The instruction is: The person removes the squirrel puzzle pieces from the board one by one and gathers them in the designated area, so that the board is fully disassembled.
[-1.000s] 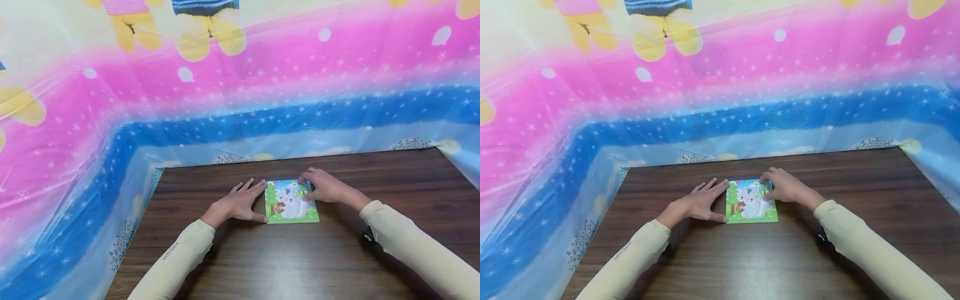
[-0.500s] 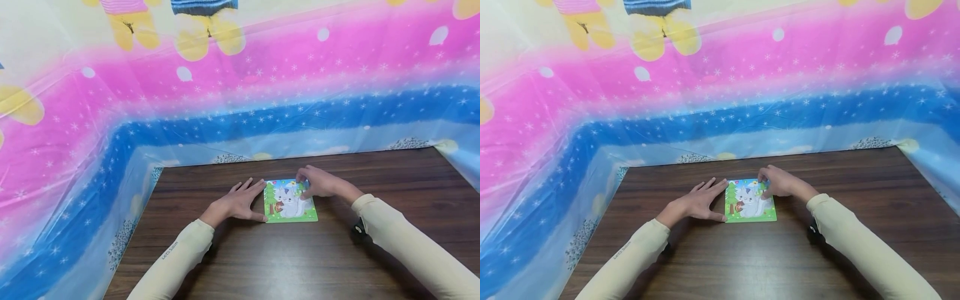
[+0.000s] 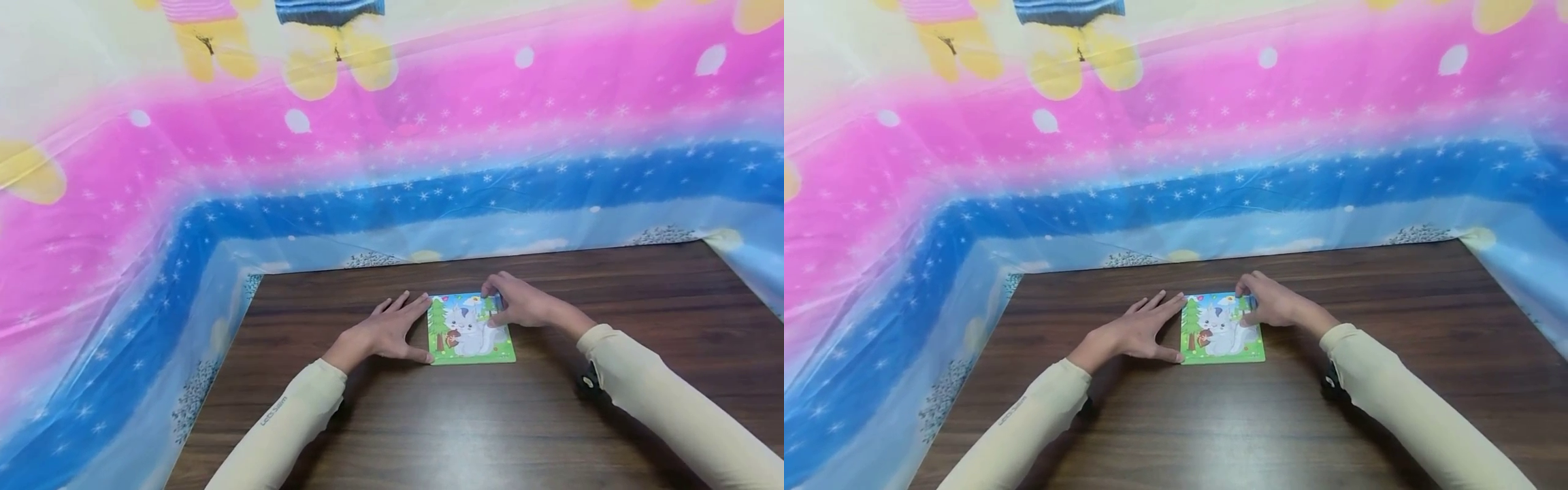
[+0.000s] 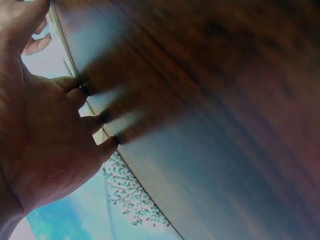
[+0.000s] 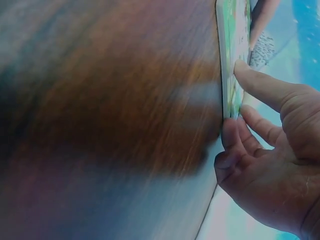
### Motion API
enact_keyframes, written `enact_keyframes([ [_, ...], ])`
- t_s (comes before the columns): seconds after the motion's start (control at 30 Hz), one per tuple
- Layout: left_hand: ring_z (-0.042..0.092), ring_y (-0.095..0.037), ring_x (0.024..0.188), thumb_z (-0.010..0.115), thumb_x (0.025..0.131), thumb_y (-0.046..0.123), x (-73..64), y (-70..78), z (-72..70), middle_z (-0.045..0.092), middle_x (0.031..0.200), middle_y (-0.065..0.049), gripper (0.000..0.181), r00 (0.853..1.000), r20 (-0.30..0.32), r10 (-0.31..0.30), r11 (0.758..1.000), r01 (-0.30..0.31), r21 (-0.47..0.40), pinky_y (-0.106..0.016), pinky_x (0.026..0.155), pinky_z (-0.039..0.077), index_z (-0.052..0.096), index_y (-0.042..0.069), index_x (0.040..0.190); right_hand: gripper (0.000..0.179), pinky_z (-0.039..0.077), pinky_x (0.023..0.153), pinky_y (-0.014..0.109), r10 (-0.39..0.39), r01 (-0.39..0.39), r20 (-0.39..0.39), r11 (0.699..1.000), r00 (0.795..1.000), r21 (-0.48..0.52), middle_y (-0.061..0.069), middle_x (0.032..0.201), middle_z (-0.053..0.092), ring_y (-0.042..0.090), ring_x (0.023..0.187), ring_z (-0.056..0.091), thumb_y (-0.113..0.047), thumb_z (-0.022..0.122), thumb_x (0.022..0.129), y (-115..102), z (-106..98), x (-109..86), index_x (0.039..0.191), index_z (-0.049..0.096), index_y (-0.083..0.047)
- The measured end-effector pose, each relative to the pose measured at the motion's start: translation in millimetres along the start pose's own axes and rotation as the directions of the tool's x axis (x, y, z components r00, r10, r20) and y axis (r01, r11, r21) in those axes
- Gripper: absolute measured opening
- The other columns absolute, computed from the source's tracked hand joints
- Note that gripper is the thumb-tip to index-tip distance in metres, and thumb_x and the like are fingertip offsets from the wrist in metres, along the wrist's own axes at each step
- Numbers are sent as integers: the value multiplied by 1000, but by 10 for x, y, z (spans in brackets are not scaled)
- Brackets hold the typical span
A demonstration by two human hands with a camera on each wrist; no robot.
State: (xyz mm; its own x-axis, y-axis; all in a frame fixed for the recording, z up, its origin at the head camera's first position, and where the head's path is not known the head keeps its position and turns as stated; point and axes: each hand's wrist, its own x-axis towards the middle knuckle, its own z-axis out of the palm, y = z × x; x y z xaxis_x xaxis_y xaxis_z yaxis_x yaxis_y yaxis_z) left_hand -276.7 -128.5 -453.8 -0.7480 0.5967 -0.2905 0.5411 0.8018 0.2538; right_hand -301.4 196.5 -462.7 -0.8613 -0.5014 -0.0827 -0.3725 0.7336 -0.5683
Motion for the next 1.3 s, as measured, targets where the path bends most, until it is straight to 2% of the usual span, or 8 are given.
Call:
enact_keyframes([
  [0.13, 1, -26, 169, 69, 87, 76, -23, 1, -9, 5, 181, 8, 115, 1000, -6, -9, 1000, 9, -2, -57, 135, 7, 8, 29, 172, 55, 47, 81, 35, -7, 7, -9, 1000, 1000, -6, 14, 128, 56, 20, 93, 53, -22, 85, 91, -7, 29, 1, 137, 59, -7],
  [0.33, 3, -27, 169, 71, 87, 74, -5, 9, -28, 7, 181, 7, 114, 1000, -11, -2, 1000, 2, -8, -59, 134, 8, 11, 28, 172, 53, 46, 79, 33, -5, 5, -22, 1000, 1000, -6, 12, 126, 55, 19, 92, 54, -21, 85, 91, 18, 37, -1, 137, 61, -10],
  [0.57, 3, -27, 169, 69, 88, 75, -2, 3, -25, 7, 181, 7, 114, 1000, -8, 4, 1000, -4, 2, -59, 134, 8, 10, 28, 172, 47, 49, 82, 37, -18, 18, 12, 1000, 1000, -4, 17, 129, 56, 22, 95, 56, -14, 81, 93, 4, -18, 1, 135, 61, -8],
  [0.9, 4, -27, 169, 70, 87, 76, -9, -12, -16, 7, 181, 7, 114, 1000, -18, -1, 1000, 1, 0, -59, 134, 9, 10, 29, 172, 42, 51, 84, 38, 5, 1, 56, 995, 998, -101, 16, 129, 58, 20, 96, 57, -8, 73, 98, -40, -66, 63, 138, 62, -6],
  [1.1, 2, -26, 169, 70, 87, 75, 5, -20, -24, 6, 181, 7, 114, 1000, -4, -4, 1000, 4, -7, -58, 134, 8, 9, 29, 172, 40, 53, 83, 38, -14, 18, 26, 983, 1000, -184, 13, 123, 59, 19, 96, 60, -9, 70, 101, -70, -50, 37, 140, 64, -6],
  [1.3, 2, -26, 169, 70, 87, 75, 2, -14, -31, 6, 181, 7, 115, 1000, 2, -6, 1000, 6, -15, -59, 134, 8, 9, 29, 172, 38, 50, 80, 36, -47, 46, -3, 983, 999, -179, 11, 121, 58, 16, 91, 58, -11, 71, 101, -22, -23, 14, 139, 66, -8],
])
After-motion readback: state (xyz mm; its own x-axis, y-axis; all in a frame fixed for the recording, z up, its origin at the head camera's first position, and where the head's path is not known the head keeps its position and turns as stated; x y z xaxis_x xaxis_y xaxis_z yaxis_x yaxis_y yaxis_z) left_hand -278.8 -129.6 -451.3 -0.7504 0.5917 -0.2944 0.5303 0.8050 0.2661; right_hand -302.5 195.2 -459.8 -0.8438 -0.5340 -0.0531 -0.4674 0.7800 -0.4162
